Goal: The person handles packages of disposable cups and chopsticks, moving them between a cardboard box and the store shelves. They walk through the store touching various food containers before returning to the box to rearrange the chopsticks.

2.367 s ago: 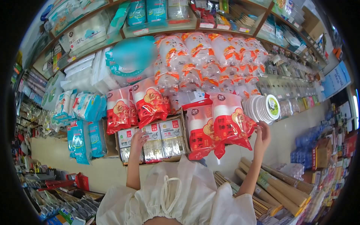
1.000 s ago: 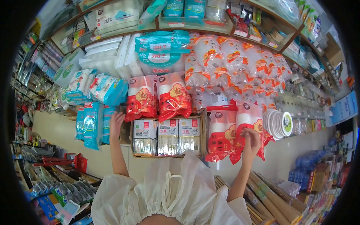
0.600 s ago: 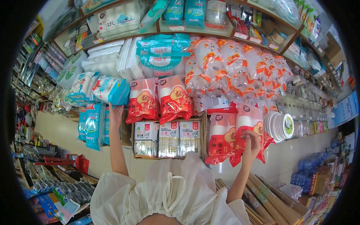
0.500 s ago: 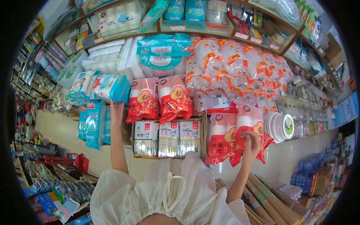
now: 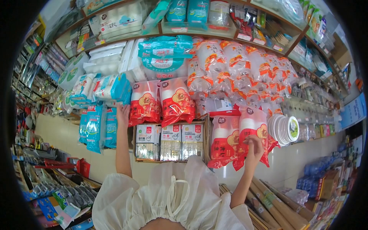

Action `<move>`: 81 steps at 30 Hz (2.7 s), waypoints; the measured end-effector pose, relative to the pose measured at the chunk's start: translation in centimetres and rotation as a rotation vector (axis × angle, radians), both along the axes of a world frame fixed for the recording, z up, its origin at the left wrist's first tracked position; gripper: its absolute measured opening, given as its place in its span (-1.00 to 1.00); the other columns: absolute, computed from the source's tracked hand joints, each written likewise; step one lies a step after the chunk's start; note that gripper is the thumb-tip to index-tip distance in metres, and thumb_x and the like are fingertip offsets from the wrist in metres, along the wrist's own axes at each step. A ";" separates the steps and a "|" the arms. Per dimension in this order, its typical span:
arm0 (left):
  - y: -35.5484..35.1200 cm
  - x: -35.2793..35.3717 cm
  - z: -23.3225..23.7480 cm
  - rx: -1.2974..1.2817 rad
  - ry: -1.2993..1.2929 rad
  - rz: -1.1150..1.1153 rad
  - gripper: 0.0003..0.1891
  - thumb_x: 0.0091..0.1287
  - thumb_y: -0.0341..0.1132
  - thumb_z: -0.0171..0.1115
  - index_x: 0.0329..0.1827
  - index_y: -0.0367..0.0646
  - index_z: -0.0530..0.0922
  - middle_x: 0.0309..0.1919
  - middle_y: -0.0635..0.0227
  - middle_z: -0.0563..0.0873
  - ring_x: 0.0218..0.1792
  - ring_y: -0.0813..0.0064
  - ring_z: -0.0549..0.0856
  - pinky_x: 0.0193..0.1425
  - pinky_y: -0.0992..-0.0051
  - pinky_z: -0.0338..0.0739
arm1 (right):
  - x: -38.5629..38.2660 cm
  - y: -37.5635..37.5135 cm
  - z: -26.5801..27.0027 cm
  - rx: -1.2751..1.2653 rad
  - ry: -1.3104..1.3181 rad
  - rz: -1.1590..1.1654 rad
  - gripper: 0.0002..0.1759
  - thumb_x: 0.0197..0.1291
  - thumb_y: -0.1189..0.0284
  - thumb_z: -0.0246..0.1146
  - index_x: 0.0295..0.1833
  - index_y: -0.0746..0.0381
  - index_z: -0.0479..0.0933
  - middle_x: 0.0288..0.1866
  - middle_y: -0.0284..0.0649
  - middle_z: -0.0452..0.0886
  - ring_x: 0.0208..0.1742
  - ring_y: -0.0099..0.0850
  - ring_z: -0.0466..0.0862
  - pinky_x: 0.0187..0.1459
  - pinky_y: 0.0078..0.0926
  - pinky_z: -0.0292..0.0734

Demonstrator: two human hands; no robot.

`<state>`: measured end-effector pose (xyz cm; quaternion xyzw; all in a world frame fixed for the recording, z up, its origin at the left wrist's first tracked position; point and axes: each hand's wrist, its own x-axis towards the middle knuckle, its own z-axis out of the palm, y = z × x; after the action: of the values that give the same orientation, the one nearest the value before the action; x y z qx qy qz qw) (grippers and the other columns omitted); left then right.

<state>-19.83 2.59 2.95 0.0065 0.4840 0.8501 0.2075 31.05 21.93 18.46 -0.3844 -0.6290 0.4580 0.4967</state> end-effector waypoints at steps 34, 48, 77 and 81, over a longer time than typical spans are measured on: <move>0.3 9.1 -7.8 0.151 -0.619 -0.321 -0.64 0.21 -0.07 0.26 -0.09 -0.10 0.45 -0.20 0.46 0.52 -0.12 0.55 0.49 0.01 0.53 0.39 | -23.6 0.0 -19.3 -1.175 -0.147 0.594 -0.56 0.14 0.03 0.20 -0.03 0.12 0.42 -0.11 -0.27 0.55 -0.08 -0.43 0.55 -0.09 -0.42 0.45; 1.8 7.5 -6.9 0.025 -0.604 -0.323 -0.69 0.16 -0.23 0.27 -0.11 -0.15 0.45 -0.22 0.38 0.55 -0.09 0.44 0.53 0.06 0.45 0.42 | -27.5 -2.8 -20.2 -1.108 -0.134 0.526 -0.62 0.19 0.10 0.15 -0.08 0.19 0.45 -0.27 -0.26 0.59 -0.23 -0.47 0.60 -0.16 -0.54 0.47; 4.9 21.9 16.9 -0.086 0.301 -0.110 -0.81 0.27 -0.22 0.13 -0.15 -0.11 0.49 -0.28 0.48 0.58 -0.24 0.62 0.51 -0.09 0.55 0.37 | -5.0 -2.3 2.8 -0.425 -0.051 0.924 -0.56 0.30 0.20 0.07 -0.50 0.32 0.51 -0.63 -0.36 0.50 -0.58 -0.68 0.45 -0.51 -0.68 0.34; 5.5 27.4 20.3 0.001 0.310 -0.219 -0.80 0.29 -0.21 0.12 -0.14 -0.11 0.48 -0.30 0.47 0.57 -0.30 0.62 0.50 -0.09 0.53 0.38 | 0.9 -1.2 5.5 -0.412 0.019 0.852 -0.60 0.30 0.26 0.07 -0.49 0.33 0.52 -0.64 -0.36 0.50 -0.57 -0.67 0.49 -0.50 -0.67 0.39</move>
<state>7.60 8.09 23.26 0.1900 0.5062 0.8114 0.2219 31.97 20.73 23.95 -0.1785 -0.6221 0.7399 0.1835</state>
